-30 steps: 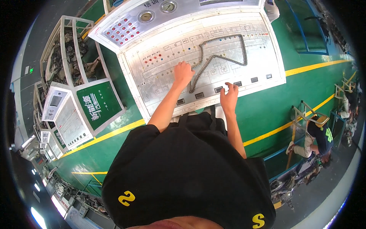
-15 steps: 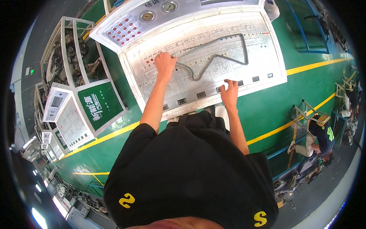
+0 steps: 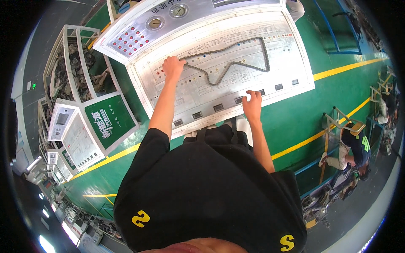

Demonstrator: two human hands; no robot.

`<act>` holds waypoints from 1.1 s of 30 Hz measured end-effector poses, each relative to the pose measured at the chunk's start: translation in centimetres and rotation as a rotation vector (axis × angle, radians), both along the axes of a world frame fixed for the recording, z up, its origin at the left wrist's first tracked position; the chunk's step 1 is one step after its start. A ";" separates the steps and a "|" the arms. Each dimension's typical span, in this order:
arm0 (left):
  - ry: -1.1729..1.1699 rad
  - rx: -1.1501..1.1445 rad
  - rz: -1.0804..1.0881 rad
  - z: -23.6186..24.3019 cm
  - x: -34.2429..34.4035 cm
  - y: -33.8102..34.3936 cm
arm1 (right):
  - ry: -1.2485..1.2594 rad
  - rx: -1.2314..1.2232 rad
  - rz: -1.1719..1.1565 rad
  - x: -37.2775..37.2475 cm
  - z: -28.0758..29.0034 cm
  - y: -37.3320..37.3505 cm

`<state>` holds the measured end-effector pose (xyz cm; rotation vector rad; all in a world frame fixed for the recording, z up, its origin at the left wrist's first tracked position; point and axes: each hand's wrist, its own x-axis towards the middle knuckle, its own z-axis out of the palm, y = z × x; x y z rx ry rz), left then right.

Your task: The person holds a metal timing chain, stretches it out with both hands, and then lays it down on a diagram on a control console, aligning it with the printed path.

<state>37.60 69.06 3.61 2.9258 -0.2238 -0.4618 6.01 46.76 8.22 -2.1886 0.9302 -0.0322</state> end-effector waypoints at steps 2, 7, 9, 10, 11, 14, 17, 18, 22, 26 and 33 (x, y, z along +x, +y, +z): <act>-0.003 0.000 0.006 -0.2 -0.1 0.0 | -0.029 0.009 0.005 0.5 0.2 -0.1; -0.003 -0.021 0.022 -0.1 0.0 0.2 | -0.027 -0.015 0.036 0.9 -0.5 -0.5; -0.078 -0.035 0.014 0.2 0.0 0.2 | -0.020 -0.015 0.032 0.9 -0.7 -0.5; -0.074 -0.037 0.009 0.3 0.1 0.1 | -0.017 -0.014 0.032 0.7 -0.9 -0.5; -0.078 -0.027 0.001 0.5 0.4 0.1 | -0.014 -0.013 0.032 0.6 -1.1 -0.5; -0.087 -0.029 -0.010 1.6 0.6 -0.1 | -0.012 -0.006 0.035 0.4 -1.3 -0.4; -0.095 -0.024 -0.011 2.5 0.6 -0.3 | -0.011 -0.003 0.027 0.6 -1.2 -0.4; -0.095 -0.010 -0.009 2.8 0.5 -0.4 | -0.014 0.002 0.021 0.6 -1.2 -0.3; -0.145 0.003 -0.046 4.3 0.2 -0.7 | -0.017 -0.004 0.028 0.6 -1.5 -0.7; -0.185 -0.006 -0.080 5.1 0.2 -0.6 | -0.015 -0.003 0.018 0.5 -1.7 -0.8; -0.055 0.096 -0.093 2.3 0.2 0.5 | -0.024 -0.003 0.012 0.1 -2.3 -0.9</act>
